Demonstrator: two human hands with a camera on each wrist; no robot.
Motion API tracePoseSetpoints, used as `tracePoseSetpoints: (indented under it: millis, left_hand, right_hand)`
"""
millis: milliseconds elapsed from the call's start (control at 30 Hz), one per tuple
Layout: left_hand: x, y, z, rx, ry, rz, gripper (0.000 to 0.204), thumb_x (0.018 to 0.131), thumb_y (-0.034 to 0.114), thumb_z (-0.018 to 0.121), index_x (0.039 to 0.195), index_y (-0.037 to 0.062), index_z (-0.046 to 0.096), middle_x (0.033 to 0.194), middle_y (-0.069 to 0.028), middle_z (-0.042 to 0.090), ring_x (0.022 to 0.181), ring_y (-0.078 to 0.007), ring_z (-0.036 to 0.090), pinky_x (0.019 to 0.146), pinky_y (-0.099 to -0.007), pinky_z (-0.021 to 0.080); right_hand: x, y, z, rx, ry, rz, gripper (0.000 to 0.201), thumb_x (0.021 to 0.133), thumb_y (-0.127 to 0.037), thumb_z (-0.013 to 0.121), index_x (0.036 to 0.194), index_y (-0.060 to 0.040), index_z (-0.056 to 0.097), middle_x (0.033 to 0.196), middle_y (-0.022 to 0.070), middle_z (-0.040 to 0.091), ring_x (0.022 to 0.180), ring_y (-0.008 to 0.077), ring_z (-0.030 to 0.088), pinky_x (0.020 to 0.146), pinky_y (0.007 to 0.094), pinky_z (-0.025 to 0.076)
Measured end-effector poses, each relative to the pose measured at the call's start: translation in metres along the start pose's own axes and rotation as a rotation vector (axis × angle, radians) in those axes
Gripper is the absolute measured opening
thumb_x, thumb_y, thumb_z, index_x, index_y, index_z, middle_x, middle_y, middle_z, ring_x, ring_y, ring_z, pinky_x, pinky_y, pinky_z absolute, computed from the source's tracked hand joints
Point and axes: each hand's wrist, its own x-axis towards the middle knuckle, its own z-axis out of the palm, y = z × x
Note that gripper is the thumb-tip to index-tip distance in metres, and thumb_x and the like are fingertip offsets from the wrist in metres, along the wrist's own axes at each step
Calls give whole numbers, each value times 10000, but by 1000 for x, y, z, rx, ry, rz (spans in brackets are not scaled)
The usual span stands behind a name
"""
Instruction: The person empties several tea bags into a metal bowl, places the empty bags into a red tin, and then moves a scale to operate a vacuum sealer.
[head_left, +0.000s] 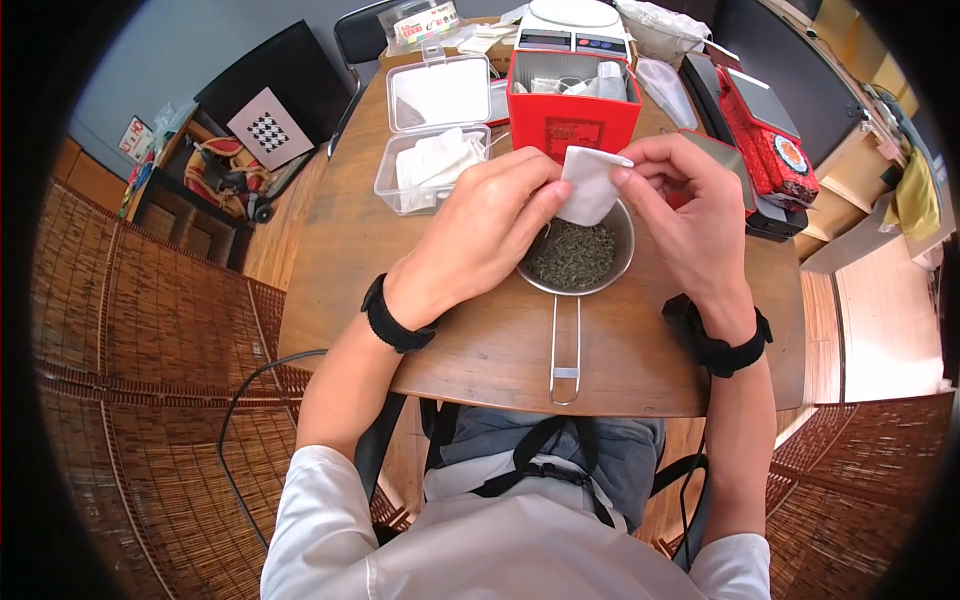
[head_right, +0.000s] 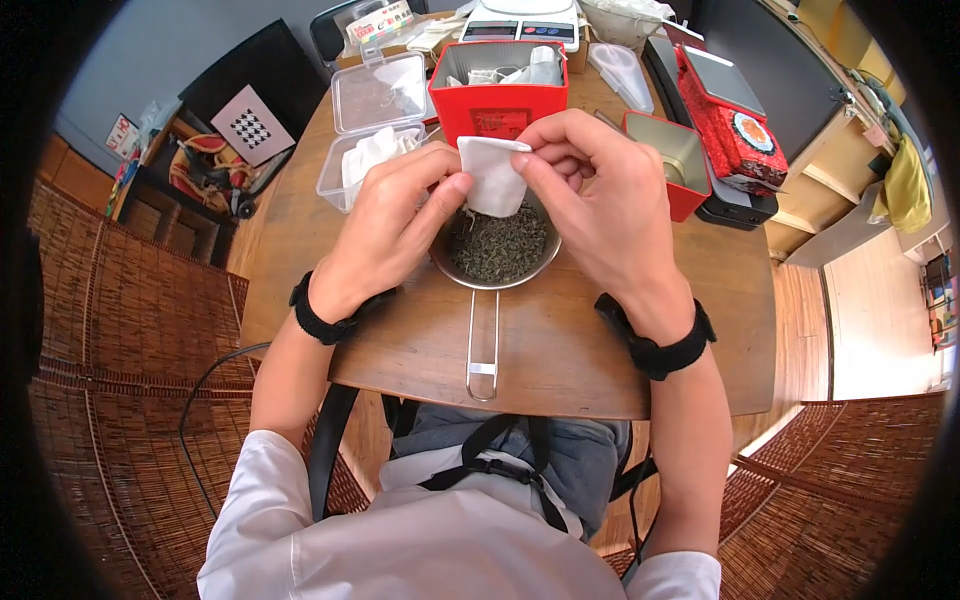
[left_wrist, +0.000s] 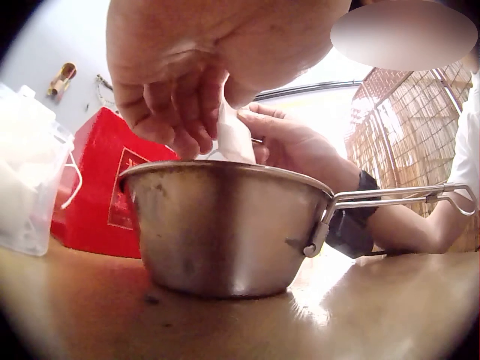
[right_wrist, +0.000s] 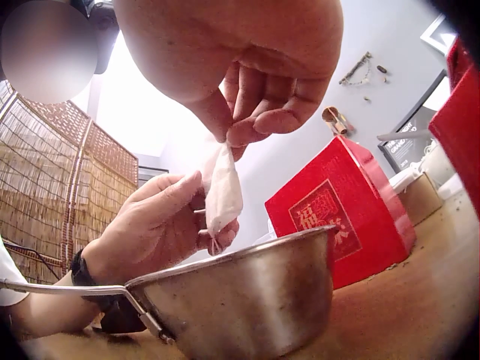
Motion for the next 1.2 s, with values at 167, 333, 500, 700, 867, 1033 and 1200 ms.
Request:
tracePoseSetpoints:
  millis: [167, 333, 500, 700, 867, 1033, 1200]
  left_hand:
    - [0, 6, -1, -30, -21, -13, 113, 926, 54, 636, 981, -45, 645, 895, -151, 655, 782, -293, 634, 690, -358, 485]
    - [-1, 2, 1, -26, -47, 2, 129, 906, 61, 666, 989, -38, 654, 895, -143, 660, 785, -264, 634, 688, -346, 483]
    - [-2, 3, -2, 8, -95, -48, 125, 896, 50, 669, 983, -38, 650, 853, -127, 637, 759, -243, 614, 681, -341, 478]
    - [0, 0, 1, -42, 28, 22, 109, 889, 10, 667, 981, -42, 642, 822, -120, 617, 744, -240, 602, 684, -344, 478]
    - [0, 2, -1, -20, -26, -10, 141, 897, -7, 649, 1032, -45, 640, 869, -149, 659, 765, -270, 629, 688, -357, 486]
    - [-1, 0, 3, -48, -44, -13, 133, 906, 15, 651, 1027, -38, 641, 875, -157, 668, 758, -280, 635, 680, -360, 490]
    - [-2, 3, -1, -44, -85, -77, 137, 899, 57, 678, 997, -30, 636, 856, -154, 660, 735, -276, 626, 663, -360, 488]
  right_hand:
    - [0, 0, -1, -9, -15, -30, 94, 870, -11, 721, 942, 35, 680, 762, 53, 695, 679, 76, 643, 605, 212, 495]
    - [-1, -6, -1, -24, -77, -29, 95, 866, -3, 719, 940, 39, 677, 762, 63, 699, 675, 81, 651, 605, 213, 501]
    - [-1, -5, -2, -52, -71, -57, 98, 862, 2, 718, 942, 41, 678, 769, 66, 703, 680, 86, 658, 608, 213, 504]
    - [-1, -3, -1, -10, -50, -68, 93, 861, 2, 718, 939, 37, 681, 771, 67, 703, 691, 89, 662, 613, 212, 504]
    - [-1, -4, -1, -32, -49, -76, 96, 857, 7, 718, 942, 36, 681, 778, 67, 703, 696, 93, 664, 617, 214, 505]
    - [-1, -2, -1, -16, -52, -57, 95, 859, 3, 720, 940, 34, 682, 773, 63, 701, 691, 93, 661, 616, 216, 504]
    - [1, 1, 0, -33, -49, -58, 93, 858, -4, 728, 931, 31, 683, 762, 60, 697, 680, 91, 656, 616, 215, 501]
